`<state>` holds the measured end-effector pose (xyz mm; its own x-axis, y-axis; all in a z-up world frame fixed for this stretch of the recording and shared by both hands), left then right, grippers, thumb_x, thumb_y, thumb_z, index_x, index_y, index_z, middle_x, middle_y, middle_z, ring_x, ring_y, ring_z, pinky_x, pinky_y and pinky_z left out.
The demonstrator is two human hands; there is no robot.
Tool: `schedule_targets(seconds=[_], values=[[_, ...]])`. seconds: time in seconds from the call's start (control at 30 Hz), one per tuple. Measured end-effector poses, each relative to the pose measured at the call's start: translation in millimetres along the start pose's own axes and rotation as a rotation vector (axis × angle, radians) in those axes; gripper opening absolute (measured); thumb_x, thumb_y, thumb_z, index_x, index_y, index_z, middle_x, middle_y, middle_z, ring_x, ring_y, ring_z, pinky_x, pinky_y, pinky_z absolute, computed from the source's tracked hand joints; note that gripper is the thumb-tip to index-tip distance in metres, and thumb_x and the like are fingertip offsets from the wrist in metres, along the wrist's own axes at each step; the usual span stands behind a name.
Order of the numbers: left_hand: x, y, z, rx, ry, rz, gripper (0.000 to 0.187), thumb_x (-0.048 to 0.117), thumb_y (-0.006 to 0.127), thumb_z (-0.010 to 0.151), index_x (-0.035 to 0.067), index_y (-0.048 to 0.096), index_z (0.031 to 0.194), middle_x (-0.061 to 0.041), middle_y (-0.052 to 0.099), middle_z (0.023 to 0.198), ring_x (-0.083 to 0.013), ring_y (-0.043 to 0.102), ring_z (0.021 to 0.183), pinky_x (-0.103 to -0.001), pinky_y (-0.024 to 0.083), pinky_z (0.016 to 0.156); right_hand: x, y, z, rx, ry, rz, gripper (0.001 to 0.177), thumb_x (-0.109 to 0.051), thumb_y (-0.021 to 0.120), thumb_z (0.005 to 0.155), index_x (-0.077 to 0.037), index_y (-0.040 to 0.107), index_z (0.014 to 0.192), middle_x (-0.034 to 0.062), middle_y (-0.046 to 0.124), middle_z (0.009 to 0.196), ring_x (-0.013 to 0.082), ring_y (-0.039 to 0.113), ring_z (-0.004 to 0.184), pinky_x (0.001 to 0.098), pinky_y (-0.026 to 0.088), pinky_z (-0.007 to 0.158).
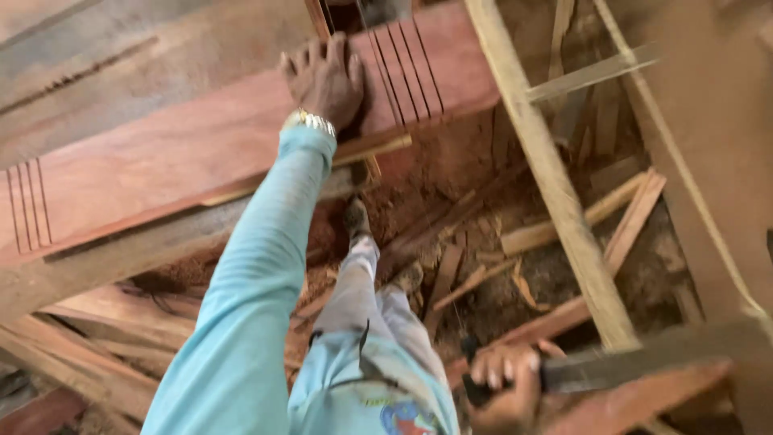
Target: Use a manual bow saw to cut parallel notches into a wooden board.
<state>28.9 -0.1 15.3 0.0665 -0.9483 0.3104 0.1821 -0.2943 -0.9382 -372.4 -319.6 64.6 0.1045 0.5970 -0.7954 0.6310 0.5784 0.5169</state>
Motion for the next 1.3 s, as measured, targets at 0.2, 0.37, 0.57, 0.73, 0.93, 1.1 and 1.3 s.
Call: schedule_targets(seconds=[0.2,0.37,0.57,0.73,0.93,1.1,1.3], values=[[-2,-1,0,-0.036,-0.002,-0.030,0.046,0.043,0.049,0.103,0.014,0.055,0.139,-0.020,0.059,0.134,-0.0406,0.048,0.132,-0.066,0.021,0.114,71,177,96,-0.133,-0.086,0.051,0.019,-0.010,0.058,0.106,-0.011,0.053,0.124,0.0018,0.051,0.077,0.0113,0.049,0.058,0.0330,0.049,0.050],[-8,7,-1,-0.063,0.005,-0.037,0.046,0.043,0.048,0.104,0.015,0.055,0.140,-0.023,0.056,0.137,-0.0429,0.046,0.131,-0.066,0.018,0.113,5,161,53,-0.217,-0.138,0.037,0.034,-0.007,0.059,0.105,-0.011,0.053,0.138,0.0014,0.050,0.077,0.0124,0.048,0.060,0.0327,0.047,0.051],[-1,-4,0,-0.084,-0.019,-0.046,0.045,0.042,0.049,0.105,0.015,0.055,0.140,-0.019,0.059,0.136,-0.0395,0.047,0.135,-0.063,0.020,0.116,-47,55,-16,-0.122,-0.046,0.003,0.037,-0.010,0.058,0.107,-0.013,0.050,0.143,-0.0001,0.051,0.081,0.0129,0.046,0.060,0.0345,0.044,0.050],[-3,4,-4,-0.007,0.000,-0.016,0.046,0.042,0.052,0.101,0.014,0.057,0.138,-0.021,0.059,0.133,-0.0410,0.046,0.130,-0.066,0.018,0.112,57,44,59,-0.222,0.101,0.452,0.029,-0.008,0.059,0.105,-0.020,0.052,0.131,-0.0017,0.052,0.084,0.0152,0.043,0.054,0.0356,0.044,0.044],[-9,7,-3,-0.064,-0.024,-0.031,0.045,0.044,0.049,0.103,0.018,0.056,0.140,-0.018,0.060,0.133,-0.0386,0.048,0.130,-0.065,0.019,0.116,28,201,73,-0.166,-0.060,0.100,0.021,-0.007,0.056,0.104,-0.014,0.054,0.124,0.0012,0.050,0.077,0.0131,0.047,0.060,0.0338,0.048,0.053],[-10,8,4,-0.030,0.035,-0.038,0.043,0.043,0.050,0.104,0.017,0.057,0.136,-0.018,0.060,0.127,-0.0394,0.050,0.127,-0.064,0.021,0.112,-36,114,20,-0.289,-0.094,0.041,0.038,-0.010,0.063,0.105,-0.014,0.052,0.141,0.0026,0.052,0.078,0.0120,0.048,0.061,0.0319,0.047,0.049],[-3,4,1,-0.052,-0.011,0.016,0.042,0.043,0.051,0.103,0.018,0.057,0.136,-0.019,0.059,0.129,-0.0403,0.049,0.127,-0.067,0.019,0.113,-31,71,-40,-0.165,0.010,0.077,0.031,-0.010,0.065,0.105,-0.016,0.052,0.133,0.0004,0.051,0.080,0.0138,0.048,0.062,0.0355,0.047,0.054]])
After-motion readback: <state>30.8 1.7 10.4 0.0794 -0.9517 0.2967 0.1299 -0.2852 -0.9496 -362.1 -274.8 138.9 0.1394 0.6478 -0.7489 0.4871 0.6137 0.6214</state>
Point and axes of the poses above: each hand's wrist, its own z-axis towards the middle knuckle, its own y-axis out of the palm, x = y × z, the point moved 3 cm from there along z, towards the middle knuckle
